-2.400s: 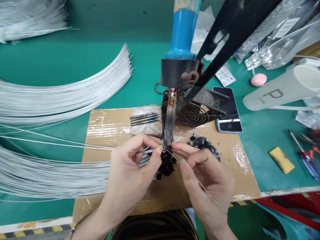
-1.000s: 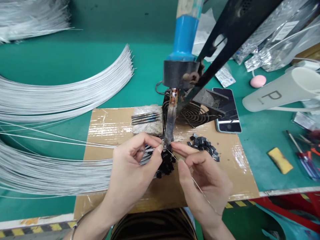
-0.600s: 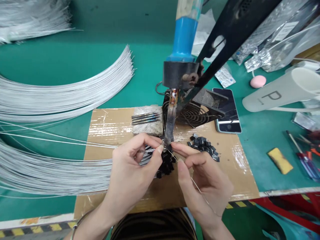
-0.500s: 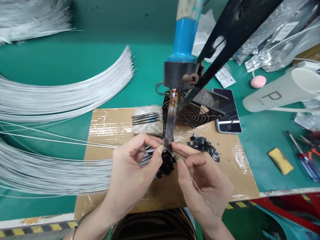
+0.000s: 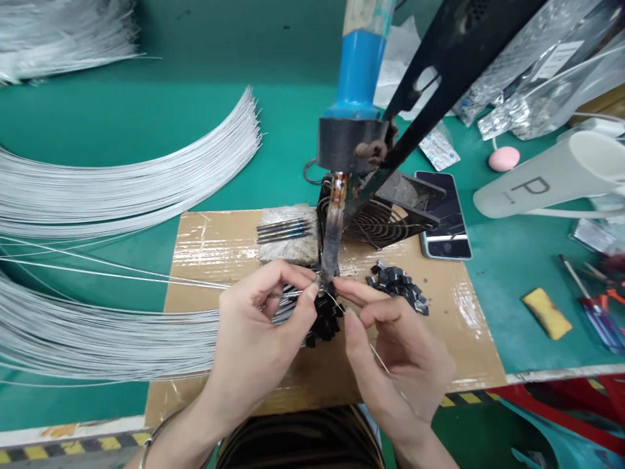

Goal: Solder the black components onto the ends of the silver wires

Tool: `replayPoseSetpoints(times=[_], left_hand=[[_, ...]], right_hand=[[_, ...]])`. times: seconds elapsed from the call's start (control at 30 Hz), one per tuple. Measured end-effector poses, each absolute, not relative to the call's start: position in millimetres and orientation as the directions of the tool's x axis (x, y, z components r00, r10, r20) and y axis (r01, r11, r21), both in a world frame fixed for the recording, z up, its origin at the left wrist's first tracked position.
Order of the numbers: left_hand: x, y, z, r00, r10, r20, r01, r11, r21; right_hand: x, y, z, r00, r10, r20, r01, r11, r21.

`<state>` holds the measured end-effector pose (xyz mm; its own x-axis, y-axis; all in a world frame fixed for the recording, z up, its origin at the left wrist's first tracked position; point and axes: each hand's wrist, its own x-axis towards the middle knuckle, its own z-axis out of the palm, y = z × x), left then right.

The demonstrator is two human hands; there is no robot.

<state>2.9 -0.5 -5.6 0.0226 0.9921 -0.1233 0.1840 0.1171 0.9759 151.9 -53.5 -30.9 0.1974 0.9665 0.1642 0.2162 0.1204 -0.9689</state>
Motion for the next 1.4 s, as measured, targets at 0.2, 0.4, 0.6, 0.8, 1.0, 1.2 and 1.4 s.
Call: replayPoseSetpoints(times=[0.2, 0.4, 0.6, 0.8, 1.0, 1.2, 1.4], left_hand=[[2.8, 0.2, -6.9, 0.017, 0.995, -0.099, 0.192, 0.094, 0.977], [3.7, 0.5, -8.2, 0.025, 0.994, -0.107, 0.189, 0.101, 0.977], [2.5, -1.8, -5.5, 0.021, 0.994, -0.105, 0.189, 0.099, 0.977], [2.3, 0.0, -4.6, 0.022, 0.995, -0.098, 0.187, 0.092, 0.978], [1.4, -1.2, -5.7, 0.012, 0.995, -0.100, 0.197, 0.096, 0.976], [1.8, 0.4, -6.5, 0.024, 0.993, -0.117, 0.201, 0.110, 0.973], [1.4, -0.5, -7.9, 0.034, 0.991, -0.127, 0.222, 0.116, 0.968]], right_hand=[[149.5, -53.9, -37.1, 0.207, 0.959, 0.195, 0.220, 0.148, -0.964], [150.2, -55.3, -35.7, 0.206, 0.955, 0.213, 0.237, 0.162, -0.958], [149.7, -56.3, -36.6, 0.205, 0.954, 0.218, 0.239, 0.168, -0.956], [148.8, -56.0, -38.1, 0.213, 0.948, 0.236, 0.244, 0.183, -0.952], [149.1, -55.4, -36.7, 0.209, 0.947, 0.244, 0.247, 0.190, -0.950], [149.7, -54.5, -36.9, 0.212, 0.950, 0.230, 0.244, 0.176, -0.954], [149.8, -55.0, -38.0, 0.216, 0.952, 0.216, 0.224, 0.167, -0.960]])
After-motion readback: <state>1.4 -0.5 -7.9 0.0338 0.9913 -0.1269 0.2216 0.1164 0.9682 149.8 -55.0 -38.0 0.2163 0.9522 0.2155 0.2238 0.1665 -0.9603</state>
